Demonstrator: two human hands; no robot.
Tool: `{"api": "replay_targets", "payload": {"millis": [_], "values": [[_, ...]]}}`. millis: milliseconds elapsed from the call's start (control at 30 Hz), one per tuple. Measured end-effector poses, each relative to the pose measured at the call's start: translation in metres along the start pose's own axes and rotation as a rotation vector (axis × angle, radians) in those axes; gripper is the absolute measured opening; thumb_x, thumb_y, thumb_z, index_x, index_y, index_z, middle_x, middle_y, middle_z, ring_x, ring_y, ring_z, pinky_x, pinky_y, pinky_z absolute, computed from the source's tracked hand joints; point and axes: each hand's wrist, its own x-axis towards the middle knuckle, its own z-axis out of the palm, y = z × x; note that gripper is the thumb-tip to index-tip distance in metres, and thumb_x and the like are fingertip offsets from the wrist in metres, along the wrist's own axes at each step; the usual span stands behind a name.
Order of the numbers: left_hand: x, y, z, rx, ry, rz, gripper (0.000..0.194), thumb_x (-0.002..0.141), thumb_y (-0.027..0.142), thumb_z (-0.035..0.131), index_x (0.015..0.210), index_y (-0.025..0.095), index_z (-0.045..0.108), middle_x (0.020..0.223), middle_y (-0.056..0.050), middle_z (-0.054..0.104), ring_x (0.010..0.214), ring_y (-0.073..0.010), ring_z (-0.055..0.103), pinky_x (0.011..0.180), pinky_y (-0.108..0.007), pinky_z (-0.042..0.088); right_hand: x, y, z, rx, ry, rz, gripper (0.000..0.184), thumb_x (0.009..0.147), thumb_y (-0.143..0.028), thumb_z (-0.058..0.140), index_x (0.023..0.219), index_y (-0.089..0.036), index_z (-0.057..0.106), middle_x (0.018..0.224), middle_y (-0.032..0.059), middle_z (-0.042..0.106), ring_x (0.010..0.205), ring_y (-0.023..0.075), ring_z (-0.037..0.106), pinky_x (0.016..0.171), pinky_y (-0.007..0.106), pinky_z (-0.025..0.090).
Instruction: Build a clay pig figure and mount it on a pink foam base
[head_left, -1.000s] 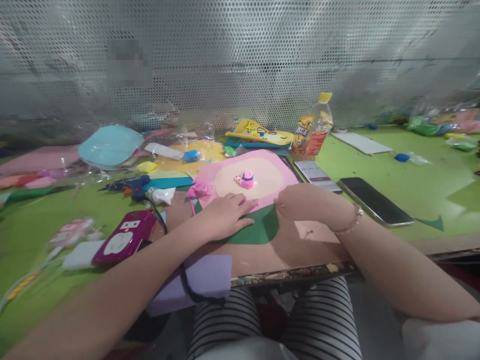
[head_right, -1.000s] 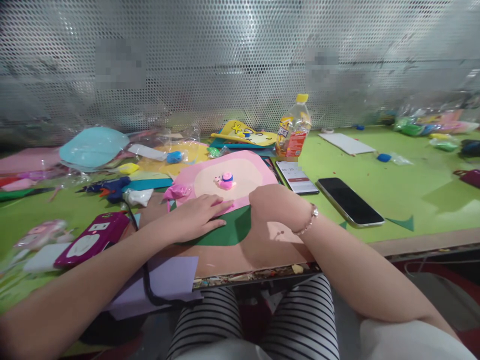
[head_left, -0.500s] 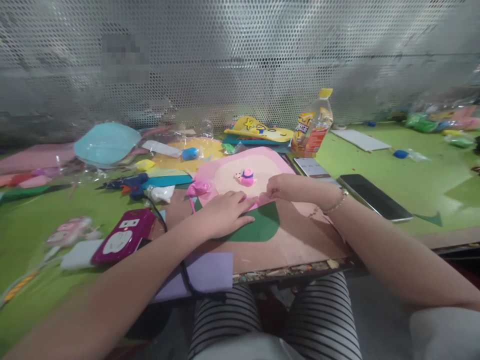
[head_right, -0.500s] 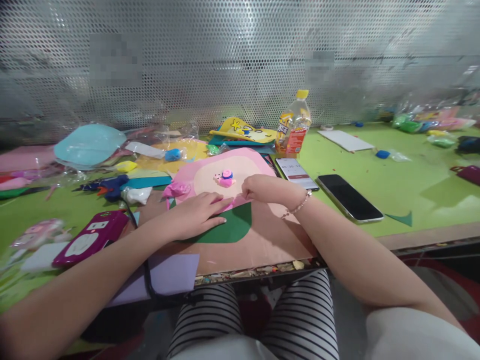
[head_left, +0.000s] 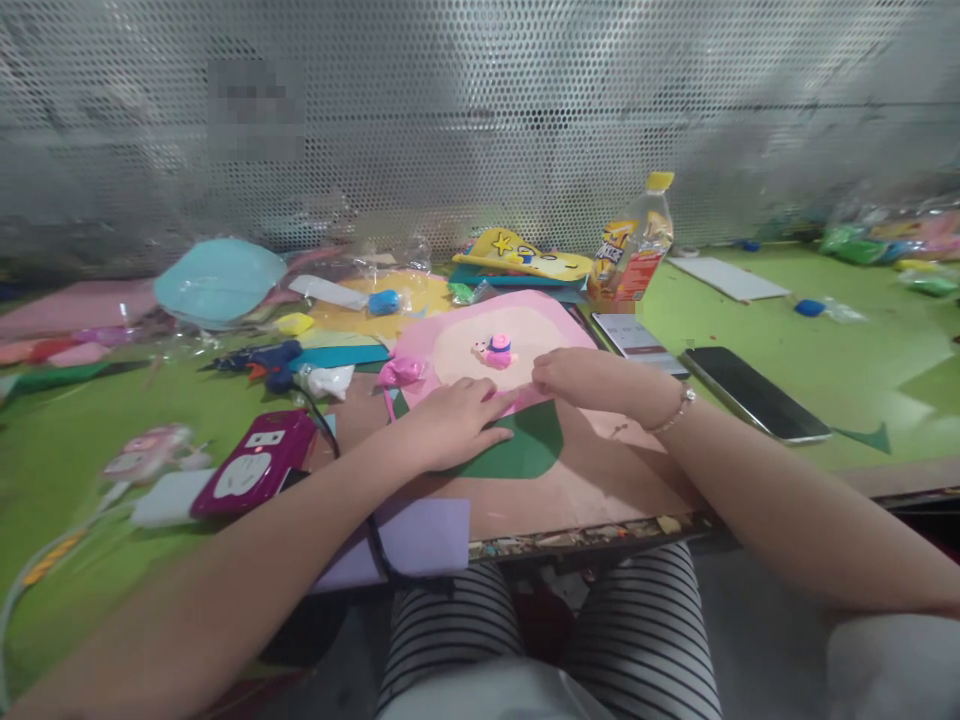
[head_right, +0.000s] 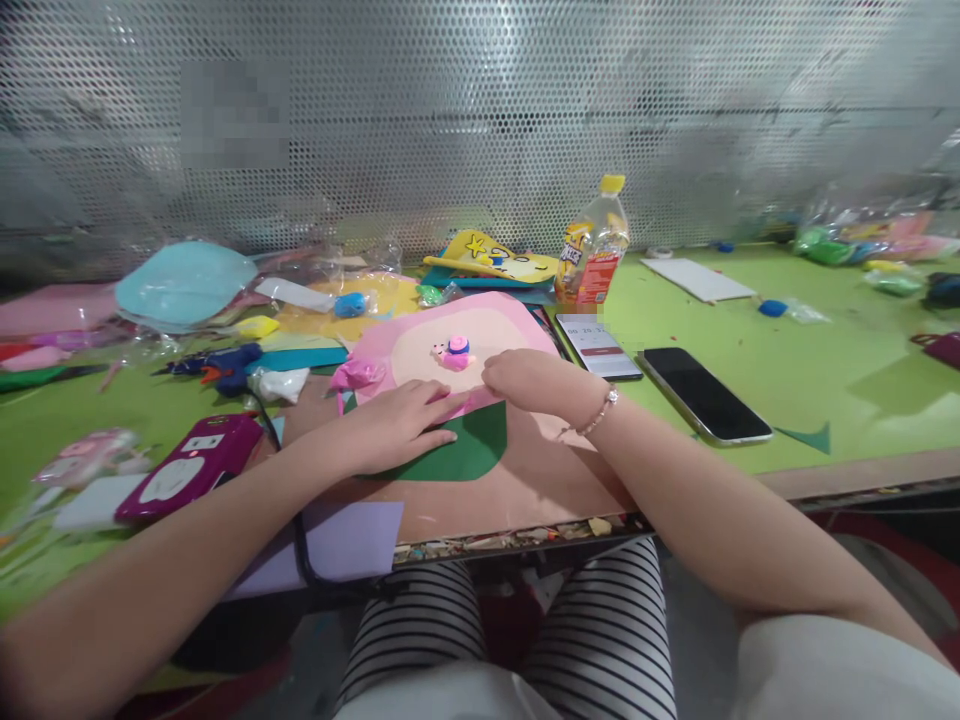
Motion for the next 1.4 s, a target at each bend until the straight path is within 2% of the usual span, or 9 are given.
{"api": "replay_targets", "payload": {"millis": [200,400,733,1067,1400], "values": [[-0.0007,-0.0002,-0.0002,-0.004,-0.003,-0.008,0.049,0.092,0.045,0.035,0.133,0.019,0.04,0.118,-0.011,0.053,0.106,-0.0246,0.049,0.089,-0.037,0.039,-0.0024,0.0053,-0.0047,0.122,0.004,0.049,0.017,0.087,-0.012,0.043,0.082,-0.01,0.059,0.082,0.0089,0.06,0.069,0.0153,0.053,0.064,0.028,0.037],[-0.0009,0.0001,-0.0002,0.007,-0.004,-0.005,0.051,0.092,0.046,0.035,0.135,0.018,0.037,0.119,-0.012,0.052,0.105,-0.0242,0.049,0.088,-0.036,0.04,-0.0027,0.0062,-0.0081,0.272,0.009,0.051,0.018,0.087,-0.016,0.044,0.084,-0.013,0.061,0.086,0.0073,0.063,0.075,0.015,0.054,0.069,0.027,0.039],[-0.0004,-0.0019,0.0015,-0.011,-0.005,-0.001,0.051,0.092,0.045,0.035,0.135,0.019,0.036,0.118,-0.012,0.053,0.105,-0.0244,0.05,0.087,-0.036,0.04,-0.0009,0.0016,-0.0021,0.13,0.036,0.011,0.02,0.087,-0.01,0.042,0.078,-0.013,0.06,0.081,0.0069,0.06,0.073,0.0156,0.053,0.066,0.029,0.038],[-0.0003,-0.0012,0.0002,0.002,-0.016,0.001,0.051,0.092,0.044,0.035,0.136,0.018,0.035,0.117,-0.012,0.053,0.104,-0.0238,0.05,0.088,-0.035,0.039,-0.0005,0.0012,0.0004,0.022,0.022,-0.033,0.016,0.085,-0.006,0.043,0.081,-0.012,0.058,0.082,0.0078,0.059,0.075,0.0171,0.053,0.068,0.03,0.038],[-0.0009,0.0005,-0.0025,-0.019,-0.023,-0.014,0.051,0.092,0.044,0.035,0.136,0.019,0.036,0.12,-0.012,0.053,0.106,-0.0245,0.049,0.088,-0.036,0.039,-0.0014,0.0042,-0.0011,0.055,0.016,-0.011,0.026,0.092,-0.017,0.038,0.082,-0.009,0.06,0.081,0.0098,0.059,0.071,0.0161,0.052,0.066,0.03,0.037]]}}
